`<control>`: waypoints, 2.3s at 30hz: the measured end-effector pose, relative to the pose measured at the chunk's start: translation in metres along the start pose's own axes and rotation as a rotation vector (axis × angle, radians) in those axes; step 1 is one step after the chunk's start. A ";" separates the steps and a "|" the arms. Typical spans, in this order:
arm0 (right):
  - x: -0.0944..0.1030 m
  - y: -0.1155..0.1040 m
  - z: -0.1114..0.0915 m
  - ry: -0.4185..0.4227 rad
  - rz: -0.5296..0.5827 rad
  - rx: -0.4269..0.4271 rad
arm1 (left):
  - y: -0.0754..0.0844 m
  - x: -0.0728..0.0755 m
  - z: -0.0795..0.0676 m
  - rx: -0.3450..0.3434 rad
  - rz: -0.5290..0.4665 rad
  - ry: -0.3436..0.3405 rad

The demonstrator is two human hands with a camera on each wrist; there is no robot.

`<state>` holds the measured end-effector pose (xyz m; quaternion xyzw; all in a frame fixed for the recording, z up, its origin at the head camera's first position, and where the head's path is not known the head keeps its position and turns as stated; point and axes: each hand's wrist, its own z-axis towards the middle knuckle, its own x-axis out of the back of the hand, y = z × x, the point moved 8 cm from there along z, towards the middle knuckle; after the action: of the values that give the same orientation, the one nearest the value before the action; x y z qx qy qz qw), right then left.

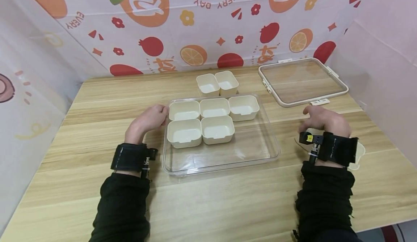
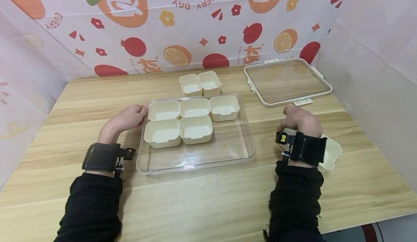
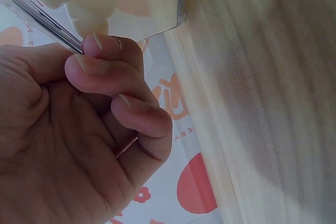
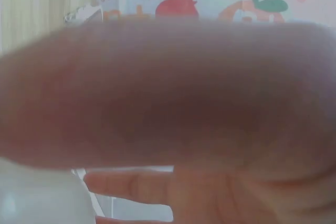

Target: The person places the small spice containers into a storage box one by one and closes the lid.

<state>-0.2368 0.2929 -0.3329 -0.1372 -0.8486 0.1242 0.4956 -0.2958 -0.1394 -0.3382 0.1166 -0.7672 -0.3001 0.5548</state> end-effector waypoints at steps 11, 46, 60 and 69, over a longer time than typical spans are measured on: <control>0.001 -0.001 0.011 0.077 0.037 -0.048 | -0.001 -0.001 0.000 -0.016 0.020 0.009; -0.001 -0.024 0.020 0.045 0.065 0.202 | 0.001 0.001 0.001 -0.016 0.026 0.019; 0.004 -0.026 0.021 0.135 0.059 0.216 | 0.001 0.001 0.001 -0.021 0.011 0.022; 0.004 -0.027 0.022 0.147 0.050 0.230 | 0.002 0.000 0.001 -0.023 0.009 0.020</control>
<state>-0.2608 0.2681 -0.3306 -0.1090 -0.7865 0.2228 0.5655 -0.2963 -0.1380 -0.3370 0.1096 -0.7587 -0.3052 0.5650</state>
